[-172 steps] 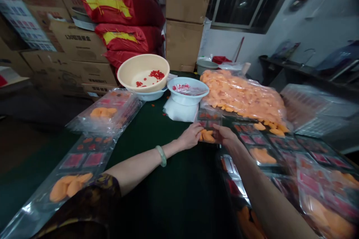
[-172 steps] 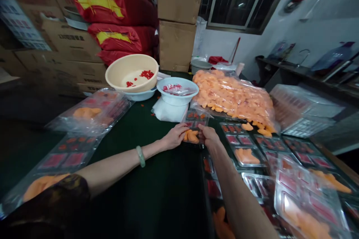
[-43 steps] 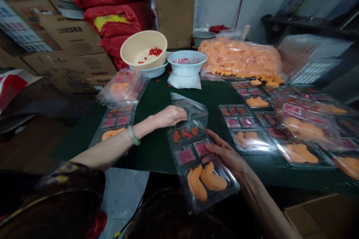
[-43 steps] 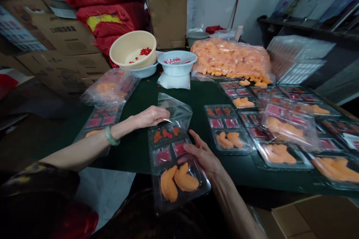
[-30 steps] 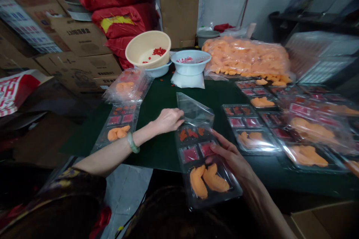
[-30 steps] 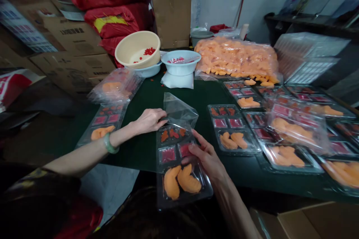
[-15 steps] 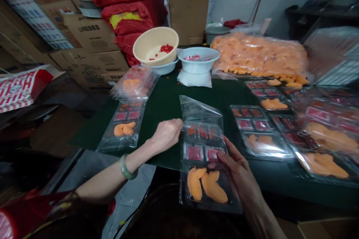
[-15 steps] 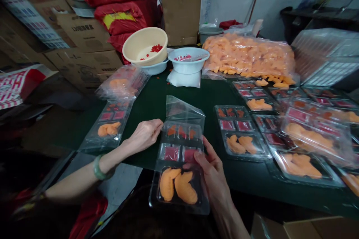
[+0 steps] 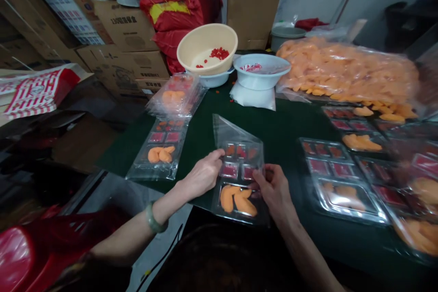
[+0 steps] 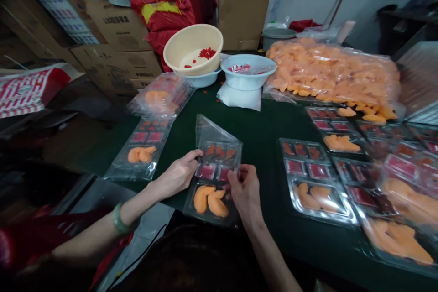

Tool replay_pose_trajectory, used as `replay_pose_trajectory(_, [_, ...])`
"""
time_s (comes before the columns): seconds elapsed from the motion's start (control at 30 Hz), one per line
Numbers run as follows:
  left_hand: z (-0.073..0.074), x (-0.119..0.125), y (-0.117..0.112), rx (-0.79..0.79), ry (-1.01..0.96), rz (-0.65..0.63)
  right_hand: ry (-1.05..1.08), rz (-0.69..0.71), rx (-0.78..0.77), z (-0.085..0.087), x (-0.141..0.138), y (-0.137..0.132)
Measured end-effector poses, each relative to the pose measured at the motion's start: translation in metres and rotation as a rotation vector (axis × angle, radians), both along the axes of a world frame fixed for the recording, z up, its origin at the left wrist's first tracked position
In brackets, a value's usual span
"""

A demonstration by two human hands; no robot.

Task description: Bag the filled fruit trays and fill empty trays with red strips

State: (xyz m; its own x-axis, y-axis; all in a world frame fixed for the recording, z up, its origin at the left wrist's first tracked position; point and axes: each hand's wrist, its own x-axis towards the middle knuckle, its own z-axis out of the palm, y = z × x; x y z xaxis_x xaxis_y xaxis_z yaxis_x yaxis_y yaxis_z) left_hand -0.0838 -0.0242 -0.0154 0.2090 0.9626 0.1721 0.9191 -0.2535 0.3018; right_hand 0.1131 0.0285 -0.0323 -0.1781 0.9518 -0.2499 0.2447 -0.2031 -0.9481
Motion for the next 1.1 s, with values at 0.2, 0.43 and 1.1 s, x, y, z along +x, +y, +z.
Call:
replay_pose_trajectory(0.2, [-0.014,-0.002,0.009,0.034,0.076,-0.016,-0.822,0.145,0.877,0.008,0.007,0.001])
replay_pose_trajectory(0.43, [-0.013,0.000,0.009,-0.013,0.158,-0.046,-0.685,0.809,0.873,0.026,-0.059,0.079])
replay_pose_trajectory(1.1, [0.000,-0.010,0.014,-0.040,-0.007,-0.126,-0.337,0.589,0.934,-0.017,0.026,-0.012])
